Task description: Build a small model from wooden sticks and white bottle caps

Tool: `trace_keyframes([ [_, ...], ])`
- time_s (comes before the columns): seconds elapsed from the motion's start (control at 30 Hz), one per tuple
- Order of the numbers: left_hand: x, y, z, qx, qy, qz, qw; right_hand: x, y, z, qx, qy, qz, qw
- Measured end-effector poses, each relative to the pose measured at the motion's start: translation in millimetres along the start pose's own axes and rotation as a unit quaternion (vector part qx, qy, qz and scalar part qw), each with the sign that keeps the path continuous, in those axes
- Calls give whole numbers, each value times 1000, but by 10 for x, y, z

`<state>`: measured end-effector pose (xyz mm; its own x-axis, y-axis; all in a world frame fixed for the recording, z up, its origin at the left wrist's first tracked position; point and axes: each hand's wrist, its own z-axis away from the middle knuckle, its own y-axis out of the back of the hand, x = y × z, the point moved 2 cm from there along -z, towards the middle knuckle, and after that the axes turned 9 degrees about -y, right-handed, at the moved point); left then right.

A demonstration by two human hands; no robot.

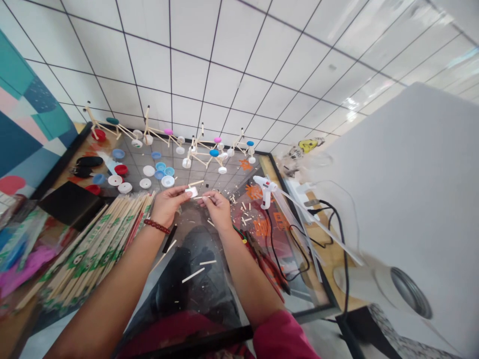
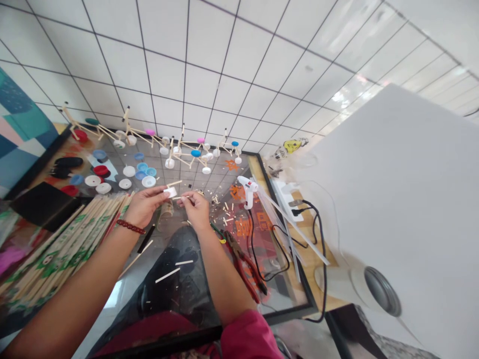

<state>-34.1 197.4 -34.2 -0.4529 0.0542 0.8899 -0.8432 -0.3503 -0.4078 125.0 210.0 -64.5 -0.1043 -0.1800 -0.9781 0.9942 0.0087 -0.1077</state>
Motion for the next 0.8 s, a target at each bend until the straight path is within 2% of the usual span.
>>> trace_keyframes([
  [0.47,-7,12,3,0,-1,-1,1000,-3,-7,7,-1,-3,2,1000],
  [0.8,13,-15,15,-2,5,12,1000,17,22,1,-1,26,20,999],
])
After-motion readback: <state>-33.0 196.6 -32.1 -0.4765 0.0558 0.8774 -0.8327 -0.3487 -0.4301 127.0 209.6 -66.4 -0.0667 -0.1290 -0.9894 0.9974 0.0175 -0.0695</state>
